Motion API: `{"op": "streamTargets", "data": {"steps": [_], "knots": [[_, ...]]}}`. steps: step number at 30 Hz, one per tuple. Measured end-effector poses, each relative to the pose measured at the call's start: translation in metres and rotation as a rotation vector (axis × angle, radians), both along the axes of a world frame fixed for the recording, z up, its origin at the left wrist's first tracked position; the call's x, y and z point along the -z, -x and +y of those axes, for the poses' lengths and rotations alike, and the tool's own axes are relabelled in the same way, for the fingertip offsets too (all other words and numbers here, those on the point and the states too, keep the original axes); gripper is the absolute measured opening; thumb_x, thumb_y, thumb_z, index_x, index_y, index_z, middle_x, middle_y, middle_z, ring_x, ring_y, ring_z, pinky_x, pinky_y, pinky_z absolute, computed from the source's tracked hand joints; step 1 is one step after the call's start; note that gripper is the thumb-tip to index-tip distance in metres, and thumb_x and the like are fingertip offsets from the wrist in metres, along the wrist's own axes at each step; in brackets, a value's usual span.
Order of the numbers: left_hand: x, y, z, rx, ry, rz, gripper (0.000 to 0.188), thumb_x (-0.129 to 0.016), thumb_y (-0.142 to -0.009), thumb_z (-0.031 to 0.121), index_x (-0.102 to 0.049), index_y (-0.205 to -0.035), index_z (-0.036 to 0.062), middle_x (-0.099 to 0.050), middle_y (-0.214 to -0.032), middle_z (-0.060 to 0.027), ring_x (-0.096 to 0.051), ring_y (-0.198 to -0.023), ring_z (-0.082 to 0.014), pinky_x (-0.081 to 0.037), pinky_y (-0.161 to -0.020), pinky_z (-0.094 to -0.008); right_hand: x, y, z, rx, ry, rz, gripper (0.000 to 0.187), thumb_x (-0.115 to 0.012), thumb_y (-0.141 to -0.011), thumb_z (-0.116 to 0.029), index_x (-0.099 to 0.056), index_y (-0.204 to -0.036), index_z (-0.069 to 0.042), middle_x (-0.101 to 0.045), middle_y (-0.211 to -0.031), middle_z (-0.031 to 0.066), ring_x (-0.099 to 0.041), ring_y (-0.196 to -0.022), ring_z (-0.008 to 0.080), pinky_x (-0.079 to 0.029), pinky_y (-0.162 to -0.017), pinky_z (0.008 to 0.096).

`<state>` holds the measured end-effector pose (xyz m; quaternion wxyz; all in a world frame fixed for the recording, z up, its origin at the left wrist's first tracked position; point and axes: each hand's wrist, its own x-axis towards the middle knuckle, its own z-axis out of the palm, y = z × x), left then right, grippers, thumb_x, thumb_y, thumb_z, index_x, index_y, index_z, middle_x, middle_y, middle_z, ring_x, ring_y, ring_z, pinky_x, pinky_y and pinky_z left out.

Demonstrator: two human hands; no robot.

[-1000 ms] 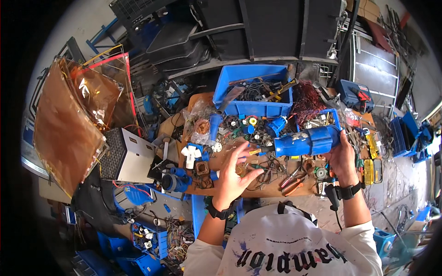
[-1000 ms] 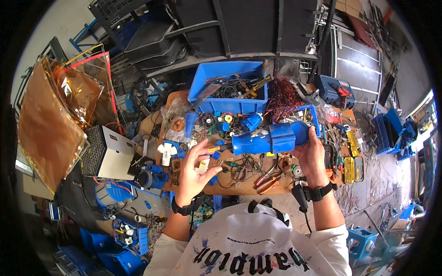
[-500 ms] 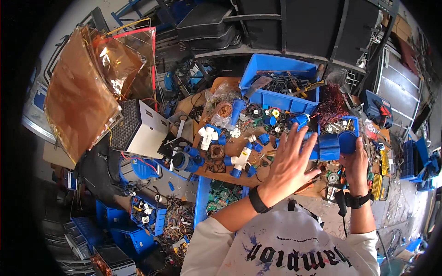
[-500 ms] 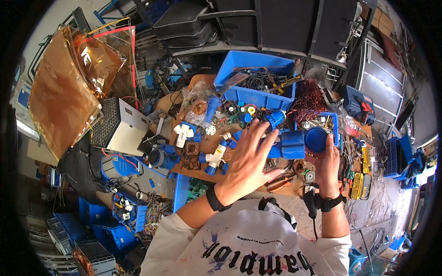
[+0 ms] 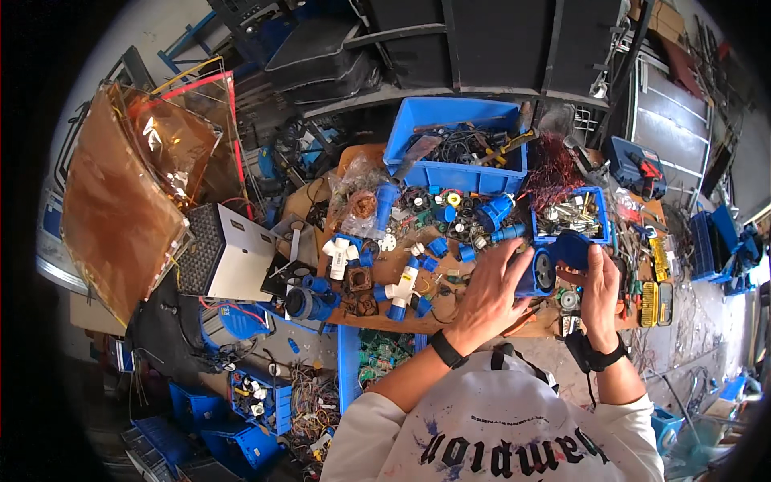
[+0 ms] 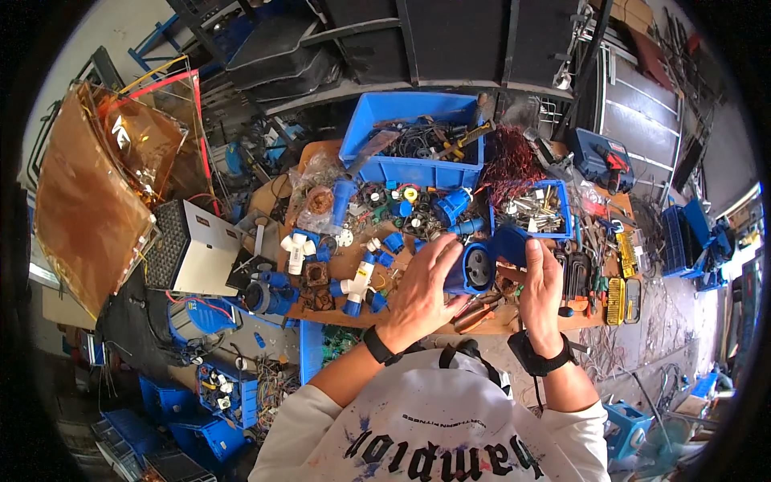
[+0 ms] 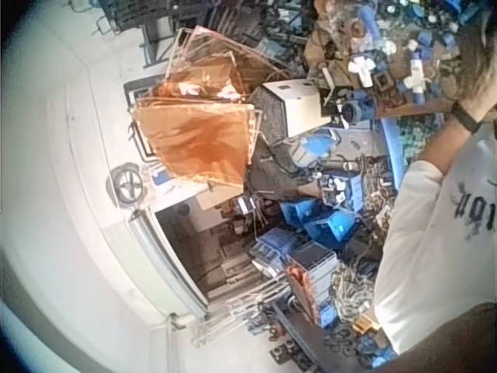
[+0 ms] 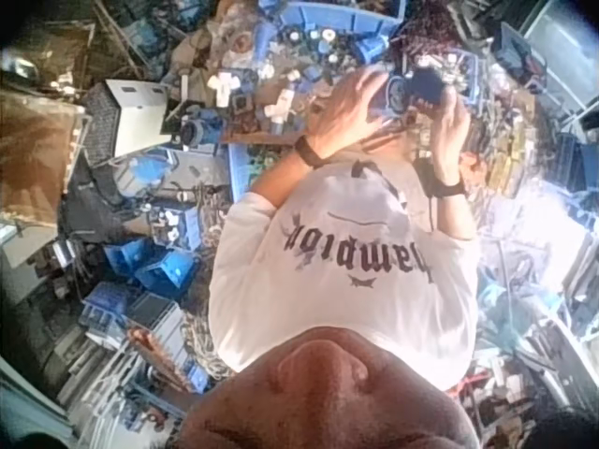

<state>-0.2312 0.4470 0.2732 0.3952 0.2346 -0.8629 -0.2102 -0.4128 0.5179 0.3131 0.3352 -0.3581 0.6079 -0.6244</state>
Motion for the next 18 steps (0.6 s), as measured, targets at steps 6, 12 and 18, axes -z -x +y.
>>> {"op": "streamTargets", "data": {"steps": [6,12,18], "knots": [[-0.002,0.011,-0.014,0.195,-0.087,-0.007,0.097,-0.089,-0.061,0.012,-0.040,-0.144,0.0145,-0.040,-0.144,-0.0210,-0.052,-0.123,-0.0389,-0.049,-0.099,-0.0459,-0.001,-0.005,0.004,0.045,0.020,0.146,0.042,-0.044,-0.107,-0.032,-0.064,-0.118,0.003,-0.069,-0.098,0.0065,-0.064,-0.083,0.0118,-0.055,-0.074,0.0262],[-0.029,0.008,-0.036,0.373,-0.161,0.169,0.088,-0.093,-0.061,0.019,-0.049,-0.136,0.0055,-0.055,-0.135,-0.0182,-0.055,-0.124,-0.0355,-0.046,-0.103,-0.0431,-0.035,-0.014,0.007,-0.046,-0.003,0.469,0.030,-0.051,-0.103,-0.018,-0.062,-0.122,0.002,-0.070,-0.094,0.0166,-0.068,-0.083,0.0196,-0.053,-0.074,0.0332],[-0.036,0.003,-0.051,0.531,-0.239,0.139,0.089,-0.095,-0.059,0.019,-0.049,-0.134,0.0063,-0.050,-0.139,-0.0211,-0.053,-0.126,-0.0364,-0.044,-0.104,-0.0440,-0.058,-0.012,0.003,-0.080,0.006,0.413,0.031,-0.052,-0.103,-0.023,-0.064,-0.117,0.002,-0.070,-0.091,0.0204,-0.070,-0.080,0.0229,-0.054,-0.071,0.0334]]}}
